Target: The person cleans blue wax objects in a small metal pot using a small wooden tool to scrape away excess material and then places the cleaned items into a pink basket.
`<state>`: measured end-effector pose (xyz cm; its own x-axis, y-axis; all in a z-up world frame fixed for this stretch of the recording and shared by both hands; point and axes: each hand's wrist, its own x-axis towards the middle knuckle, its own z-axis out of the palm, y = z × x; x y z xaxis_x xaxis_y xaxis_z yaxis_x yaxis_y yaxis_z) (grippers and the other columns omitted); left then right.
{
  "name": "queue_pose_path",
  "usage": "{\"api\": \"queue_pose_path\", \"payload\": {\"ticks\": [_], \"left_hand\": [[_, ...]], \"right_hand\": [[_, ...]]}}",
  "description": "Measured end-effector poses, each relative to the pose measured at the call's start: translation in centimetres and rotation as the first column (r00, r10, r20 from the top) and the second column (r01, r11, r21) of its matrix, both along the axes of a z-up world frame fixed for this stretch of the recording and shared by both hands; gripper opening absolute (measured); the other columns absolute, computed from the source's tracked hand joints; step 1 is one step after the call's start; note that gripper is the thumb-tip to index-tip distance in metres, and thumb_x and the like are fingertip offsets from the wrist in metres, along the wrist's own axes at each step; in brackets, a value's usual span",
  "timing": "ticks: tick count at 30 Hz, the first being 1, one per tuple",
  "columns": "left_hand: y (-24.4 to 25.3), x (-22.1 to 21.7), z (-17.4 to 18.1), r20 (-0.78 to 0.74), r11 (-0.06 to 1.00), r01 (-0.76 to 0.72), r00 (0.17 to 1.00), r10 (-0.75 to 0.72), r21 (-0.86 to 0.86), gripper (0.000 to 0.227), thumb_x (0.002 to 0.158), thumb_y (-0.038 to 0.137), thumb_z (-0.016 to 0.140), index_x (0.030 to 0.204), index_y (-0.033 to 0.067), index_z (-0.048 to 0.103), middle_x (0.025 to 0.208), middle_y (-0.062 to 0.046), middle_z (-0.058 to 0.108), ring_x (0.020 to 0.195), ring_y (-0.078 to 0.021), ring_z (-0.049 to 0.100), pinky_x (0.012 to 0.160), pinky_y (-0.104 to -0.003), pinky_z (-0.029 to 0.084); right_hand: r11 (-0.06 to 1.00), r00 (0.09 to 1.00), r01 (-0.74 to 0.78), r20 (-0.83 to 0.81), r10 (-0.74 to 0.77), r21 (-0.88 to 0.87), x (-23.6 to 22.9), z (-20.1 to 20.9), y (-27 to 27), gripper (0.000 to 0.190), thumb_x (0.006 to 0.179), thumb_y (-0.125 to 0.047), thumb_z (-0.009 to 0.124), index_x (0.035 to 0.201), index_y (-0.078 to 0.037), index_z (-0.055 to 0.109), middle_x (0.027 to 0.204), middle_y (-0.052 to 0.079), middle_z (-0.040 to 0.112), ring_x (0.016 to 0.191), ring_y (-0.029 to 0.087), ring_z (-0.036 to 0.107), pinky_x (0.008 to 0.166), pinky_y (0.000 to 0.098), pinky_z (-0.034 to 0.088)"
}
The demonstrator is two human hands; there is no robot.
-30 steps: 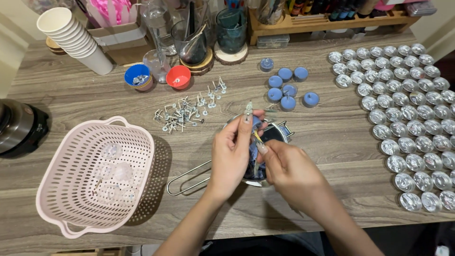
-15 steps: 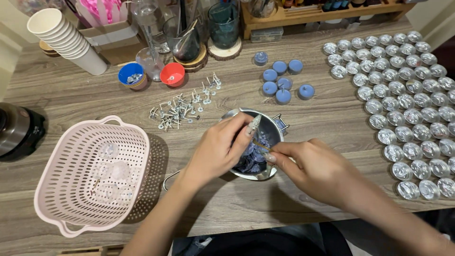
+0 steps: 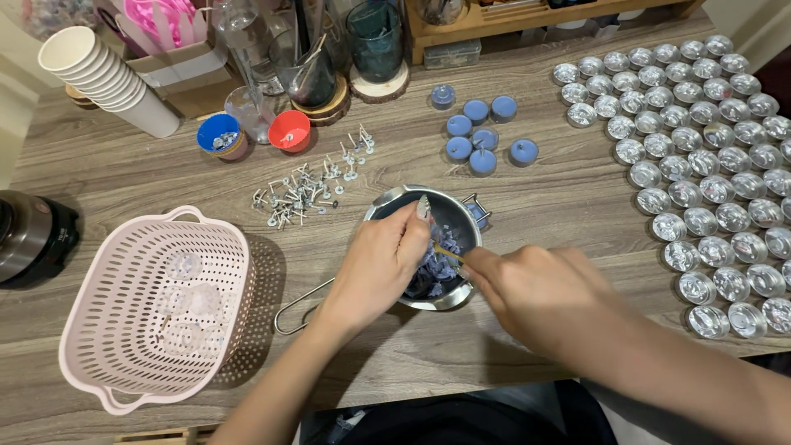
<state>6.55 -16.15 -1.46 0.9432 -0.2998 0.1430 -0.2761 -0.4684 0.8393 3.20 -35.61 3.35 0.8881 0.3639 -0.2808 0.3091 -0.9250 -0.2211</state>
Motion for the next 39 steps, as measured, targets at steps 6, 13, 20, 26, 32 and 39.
{"api": "queue_pose_path", "payload": {"ticks": [6, 13, 20, 26, 32, 39], "left_hand": [[-0.4, 0.3, 1.1, -0.166, 0.995, -0.044, 0.984, 0.058, 0.086, 0.037, 0.098, 0.029, 0.045, 0.084, -0.0022, 0.059, 0.065, -0.018, 0.057, 0.059, -0.0298, 0.058, 0.061, -0.043, 0.048], [-0.4, 1.1, 2.2, -0.465, 0.997, -0.058, 0.882, 0.076, 0.054, 0.037, 0.097, 0.032, 0.046, 0.088, 0.0044, 0.069, 0.064, -0.012, 0.063, 0.059, -0.0188, 0.060, 0.060, -0.037, 0.050], [0.9, 0.2, 0.2, 0.046, 0.995, -0.068, 0.996, 0.072, -0.074, 0.039, 0.106, 0.029, 0.041, 0.106, 0.0006, 0.067, 0.062, -0.013, 0.061, 0.053, -0.0237, 0.061, 0.055, -0.037, 0.046], [1.6, 0.5, -1.4, 0.426, 0.994, 0.069, 0.904, -0.028, -0.080, 0.039, 0.114, 0.025, 0.037, 0.108, -0.0013, 0.065, 0.087, -0.017, 0.066, 0.078, -0.0309, 0.069, 0.073, -0.040, 0.053], [1.3, 0.5, -2.0, 0.259, 0.997, -0.081, 0.963, 0.077, 0.006, 0.039, 0.106, 0.028, 0.041, 0.095, 0.0042, 0.069, 0.066, -0.016, 0.064, 0.059, -0.0334, 0.066, 0.058, -0.043, 0.049], [0.6, 0.1, -2.4, -0.043, 0.975, -0.219, 0.974, 0.220, 0.037, 0.047, 0.101, 0.035, 0.046, 0.078, -0.0018, 0.064, 0.055, -0.019, 0.054, 0.049, -0.0293, 0.055, 0.054, -0.042, 0.045]], "right_hand": [[0.953, 0.955, -0.236, 0.134, 0.264, -0.189, -0.7, -1.1, -1.3, 0.040, 0.094, -0.018, 0.058, 0.132, -0.007, 0.059, 0.059, 0.007, 0.067, 0.052, 0.022, 0.070, 0.045, 0.0376, 0.053], [0.920, 0.866, -0.318, 0.325, 0.380, -0.229, -1.2, -0.9, -0.6, 0.039, 0.073, -0.004, 0.063, 0.112, 0.001, 0.063, 0.070, 0.010, 0.069, 0.053, 0.024, 0.071, 0.040, 0.0342, 0.056], [0.808, 0.768, 0.414, -0.638, -0.062, 0.419, 1.5, -1.9, -2.1, 0.027, 0.096, -0.039, 0.066, 0.095, -0.013, 0.069, 0.044, -0.001, 0.053, 0.033, 0.012, 0.049, 0.034, 0.0291, 0.039], [0.434, 0.421, 0.744, -0.861, 0.286, 0.508, 1.8, -4.9, -2.9, 0.040, 0.098, -0.037, 0.060, 0.071, -0.008, 0.059, 0.041, -0.007, 0.040, 0.029, 0.006, 0.035, 0.029, 0.0228, 0.026], [0.648, 0.900, 0.210, -0.404, 0.165, 0.732, 1.6, -4.9, -1.9, 0.046, 0.107, -0.039, 0.059, 0.080, -0.004, 0.072, 0.057, -0.005, 0.050, 0.045, 0.006, 0.041, 0.043, 0.0326, 0.041], [1.000, 0.996, 0.023, 0.084, -0.024, 0.015, 0.8, -1.2, 0.3, 0.031, 0.097, -0.043, 0.052, 0.103, -0.017, 0.068, 0.060, 0.018, 0.069, 0.052, 0.037, 0.069, 0.050, 0.0489, 0.054]]}}
